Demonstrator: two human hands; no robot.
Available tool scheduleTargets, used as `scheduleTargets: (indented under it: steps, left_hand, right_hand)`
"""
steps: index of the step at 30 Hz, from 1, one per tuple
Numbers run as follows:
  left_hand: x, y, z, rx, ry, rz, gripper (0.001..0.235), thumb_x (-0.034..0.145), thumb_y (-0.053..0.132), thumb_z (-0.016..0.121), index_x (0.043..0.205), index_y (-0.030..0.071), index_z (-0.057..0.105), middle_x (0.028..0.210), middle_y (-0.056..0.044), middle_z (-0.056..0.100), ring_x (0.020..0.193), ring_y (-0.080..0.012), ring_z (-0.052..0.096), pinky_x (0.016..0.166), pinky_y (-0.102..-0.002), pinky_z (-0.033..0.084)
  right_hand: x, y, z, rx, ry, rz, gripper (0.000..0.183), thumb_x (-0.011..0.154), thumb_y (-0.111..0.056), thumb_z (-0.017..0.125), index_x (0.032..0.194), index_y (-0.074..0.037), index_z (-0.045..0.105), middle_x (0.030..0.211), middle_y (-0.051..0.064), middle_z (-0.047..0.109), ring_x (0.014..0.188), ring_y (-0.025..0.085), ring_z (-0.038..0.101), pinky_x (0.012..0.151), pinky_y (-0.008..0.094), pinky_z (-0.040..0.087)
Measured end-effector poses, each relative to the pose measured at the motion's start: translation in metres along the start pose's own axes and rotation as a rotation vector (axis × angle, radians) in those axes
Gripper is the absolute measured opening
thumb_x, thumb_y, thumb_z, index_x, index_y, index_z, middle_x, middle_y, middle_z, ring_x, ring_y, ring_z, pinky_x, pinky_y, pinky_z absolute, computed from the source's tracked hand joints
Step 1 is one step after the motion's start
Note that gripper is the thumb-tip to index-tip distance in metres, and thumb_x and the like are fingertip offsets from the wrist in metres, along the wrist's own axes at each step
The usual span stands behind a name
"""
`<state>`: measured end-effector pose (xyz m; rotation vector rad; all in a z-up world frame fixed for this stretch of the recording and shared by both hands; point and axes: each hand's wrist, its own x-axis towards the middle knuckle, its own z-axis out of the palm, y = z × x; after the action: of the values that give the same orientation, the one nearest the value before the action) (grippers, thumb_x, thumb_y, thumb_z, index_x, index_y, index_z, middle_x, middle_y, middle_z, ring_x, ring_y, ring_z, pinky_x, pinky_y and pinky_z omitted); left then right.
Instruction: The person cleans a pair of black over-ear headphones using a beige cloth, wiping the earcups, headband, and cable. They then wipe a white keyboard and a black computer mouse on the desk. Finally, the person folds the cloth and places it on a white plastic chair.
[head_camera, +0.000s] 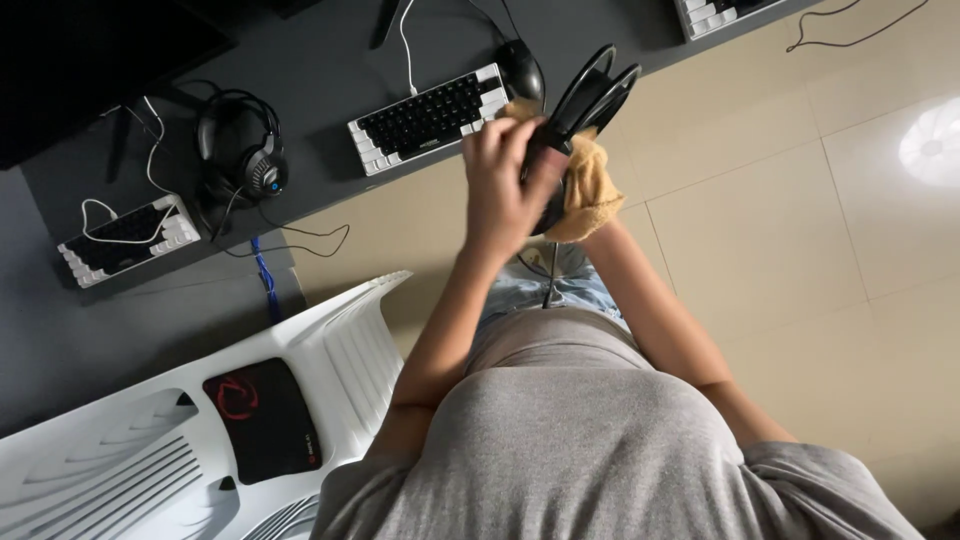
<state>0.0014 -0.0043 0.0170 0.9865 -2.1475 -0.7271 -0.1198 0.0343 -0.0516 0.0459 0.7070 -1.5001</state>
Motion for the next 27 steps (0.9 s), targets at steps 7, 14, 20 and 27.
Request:
scheduleTargets:
  steps: [7,14,20,27]
  left_hand:
    - [-0.002,0.003,0.008,0.007,0.117,0.234,0.058,0.082,0.052,0.085,0.115,0.009,0.064,0.117,-0.011,0.054,0.121,-0.034,0.052,0.123,-0.057,0.032]
    - [-0.005,-0.001,0.007,-0.229,0.177,0.242,0.051,0.082,0.043,0.082,0.112,0.006,0.062,0.121,-0.013,0.056,0.129,-0.0343,0.053,0.133,-0.058,0.02]
    - [-0.009,-0.011,0.01,-0.415,0.069,0.284,0.048,0.084,0.041,0.081,0.11,0.005,0.061,0.121,-0.013,0.065,0.126,-0.0324,0.063,0.134,-0.055,0.019]
    - [-0.004,-0.041,0.024,-0.443,0.193,0.122,0.051,0.089,0.035,0.078,0.124,0.003,0.059,0.135,-0.013,0.063,0.136,-0.0289,0.055,0.135,-0.051,0.013]
  right_hand:
    - [0.024,0.021,-0.041,-0.209,0.158,0.007,0.045,0.095,-0.038,0.064,0.121,-0.002,0.057,0.112,0.01,0.068,0.097,0.019,0.071,0.084,0.033,0.06]
    - [0.046,0.025,-0.066,-0.392,0.323,0.004,0.055,0.094,-0.04,0.068,0.127,0.001,0.053,0.117,0.01,0.065,0.104,0.019,0.069,0.09,0.033,0.058]
    - [0.06,0.013,-0.044,-0.562,0.454,0.013,0.064,0.093,-0.042,0.072,0.132,0.003,0.049,0.122,0.01,0.062,0.11,0.019,0.067,0.095,0.034,0.056]
    - [0.013,-0.024,0.084,-0.767,0.616,0.018,0.075,0.092,-0.044,0.076,0.139,0.005,0.044,0.127,0.01,0.059,0.116,0.019,0.065,0.101,0.034,0.054]
